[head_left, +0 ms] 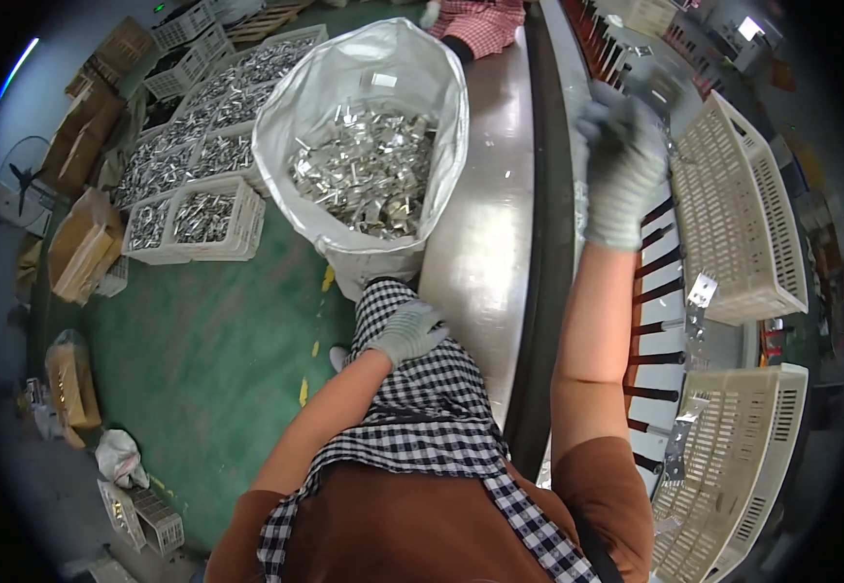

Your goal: The person inspects and sorts small metal parts by hand, wearing striped gloves, on a workbench.

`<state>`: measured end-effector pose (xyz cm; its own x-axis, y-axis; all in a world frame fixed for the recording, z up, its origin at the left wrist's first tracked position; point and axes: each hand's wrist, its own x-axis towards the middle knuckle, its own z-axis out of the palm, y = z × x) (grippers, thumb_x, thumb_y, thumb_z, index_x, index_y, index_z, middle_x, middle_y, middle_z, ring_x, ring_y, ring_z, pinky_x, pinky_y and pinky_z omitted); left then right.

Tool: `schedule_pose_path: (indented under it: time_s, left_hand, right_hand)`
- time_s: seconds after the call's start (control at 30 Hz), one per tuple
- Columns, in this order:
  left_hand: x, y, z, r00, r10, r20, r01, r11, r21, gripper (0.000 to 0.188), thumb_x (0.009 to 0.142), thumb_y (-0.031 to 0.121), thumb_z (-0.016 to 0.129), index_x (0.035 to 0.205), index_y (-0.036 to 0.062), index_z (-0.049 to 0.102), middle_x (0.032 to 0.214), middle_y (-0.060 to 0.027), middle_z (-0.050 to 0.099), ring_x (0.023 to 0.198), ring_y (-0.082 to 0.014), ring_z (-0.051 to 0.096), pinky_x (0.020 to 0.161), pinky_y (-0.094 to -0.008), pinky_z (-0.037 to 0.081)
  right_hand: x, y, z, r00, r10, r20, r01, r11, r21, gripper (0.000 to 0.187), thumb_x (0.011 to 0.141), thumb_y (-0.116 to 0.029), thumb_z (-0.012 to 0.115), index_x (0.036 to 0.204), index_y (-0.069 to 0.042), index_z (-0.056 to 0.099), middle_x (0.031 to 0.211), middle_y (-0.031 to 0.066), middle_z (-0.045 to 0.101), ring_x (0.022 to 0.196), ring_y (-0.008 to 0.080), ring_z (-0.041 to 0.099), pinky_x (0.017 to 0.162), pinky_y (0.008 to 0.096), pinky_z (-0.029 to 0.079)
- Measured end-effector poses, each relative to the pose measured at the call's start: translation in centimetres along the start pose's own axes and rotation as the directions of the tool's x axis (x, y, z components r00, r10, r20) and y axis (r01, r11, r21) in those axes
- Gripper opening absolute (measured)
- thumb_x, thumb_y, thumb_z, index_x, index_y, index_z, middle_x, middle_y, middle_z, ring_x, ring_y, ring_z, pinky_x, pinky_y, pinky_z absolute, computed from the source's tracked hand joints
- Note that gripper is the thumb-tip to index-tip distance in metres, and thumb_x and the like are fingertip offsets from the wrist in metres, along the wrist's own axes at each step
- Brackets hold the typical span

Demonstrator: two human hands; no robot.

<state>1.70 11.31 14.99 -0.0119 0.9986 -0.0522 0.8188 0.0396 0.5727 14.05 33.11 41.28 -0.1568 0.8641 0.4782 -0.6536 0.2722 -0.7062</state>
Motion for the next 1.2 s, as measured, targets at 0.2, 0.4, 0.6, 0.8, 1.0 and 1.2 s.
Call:
schedule_pose_path:
  time_s: [0.2, 0.4, 0.6, 0.8, 1.0, 1.2]
  left_hand:
    - [0.9, 0.4, 0.5, 0.997, 0.021, 0.07, -0.022, 1.0, 0.007, 0.031, 0.077, 0.031, 0.053, 0.095, 0.007, 0.063, 0.094, -0.016, 0.062, 0.093, -0.0319, 0.055, 0.088, -0.0401, 0.04]
    - [0.6, 1.2, -0.7, 0.999, 0.045, 0.022, -0.044, 0.998, -0.042, 0.028, 0.075, 0.028, 0.054, 0.089, 0.0048, 0.063, 0.087, -0.0167, 0.062, 0.084, -0.033, 0.057, 0.079, -0.0414, 0.043]
    - [0.4, 1.0, -0.5, 0.993, 0.1, -0.063, -0.103, 0.993, -0.058, 0.023, 0.074, 0.023, 0.056, 0.084, 0.0037, 0.063, 0.083, -0.0168, 0.062, 0.081, -0.0334, 0.057, 0.076, -0.0418, 0.044]
    - [0.7, 0.7, -0.5, 0.992, 0.088, -0.09, -0.091, 0.995, -0.029, 0.026, 0.074, 0.024, 0.056, 0.089, 0.004, 0.063, 0.085, -0.0173, 0.062, 0.083, -0.0332, 0.057, 0.08, -0.0417, 0.043]
    - [0.1, 0.7, -0.2, 0.999, 0.013, -0.039, -0.014, 0.999, -0.032, 0.028, 0.077, 0.027, 0.052, 0.089, 0.0051, 0.064, 0.087, -0.0172, 0.062, 0.085, -0.0318, 0.057, 0.081, -0.0419, 0.043]
    - [-0.2, -0.4, 0.5, 0.998, 0.025, -0.058, -0.027, 0.998, -0.049, 0.033, 0.078, 0.033, 0.051, 0.094, 0.007, 0.064, 0.088, -0.0153, 0.063, 0.086, -0.0319, 0.056, 0.082, -0.0402, 0.042]
  right_hand:
    - [-4.1, 19.8, -0.8, 0.834, 0.54, 0.111, -0.32, 0.638, -0.7, 0.063, 0.077, -0.046, 0.059, 0.12, -0.003, 0.045, 0.091, 0.0067, 0.057, 0.079, 0.0149, 0.054, 0.069, 0.032, 0.047]
    - [-15.9, 17.7, -5.6, 0.584, 0.803, -0.123, -0.81, 0.586, -0.019, 0.051, 0.081, -0.028, 0.061, 0.12, 0.0, 0.044, 0.1, 0.0128, 0.058, 0.087, 0.0211, 0.057, 0.076, 0.0354, 0.049]
    - [-17.6, 9.4, -10.9, 0.682, 0.579, -0.447, -0.373, 0.801, 0.468, 0.026, 0.081, -0.023, 0.062, 0.1, -0.006, 0.054, 0.094, 0.0089, 0.058, 0.087, 0.0213, 0.056, 0.081, 0.0373, 0.046]
    - [-14.4, 0.5, -13.2, 0.895, 0.165, -0.416, 0.17, 0.735, 0.656, 0.05, 0.078, -0.046, 0.058, 0.106, -0.005, 0.055, 0.112, 0.0123, 0.056, 0.102, 0.0256, 0.053, 0.09, 0.0415, 0.039]
    - [-12.5, -3.3, -14.2, 0.858, -0.021, -0.513, 0.308, 0.819, 0.483, 0.051, 0.081, -0.034, 0.052, 0.119, 0.0, 0.049, 0.127, 0.0173, 0.046, 0.116, 0.0271, 0.043, 0.099, 0.0396, 0.031]
    - [-10.7, -4.9, -15.0, 0.956, 0.192, -0.222, 0.091, 0.524, 0.847, 0.063, 0.081, -0.029, 0.058, 0.128, 0.005, 0.034, 0.13, 0.0201, 0.04, 0.12, 0.0334, 0.038, 0.098, 0.0426, 0.035]
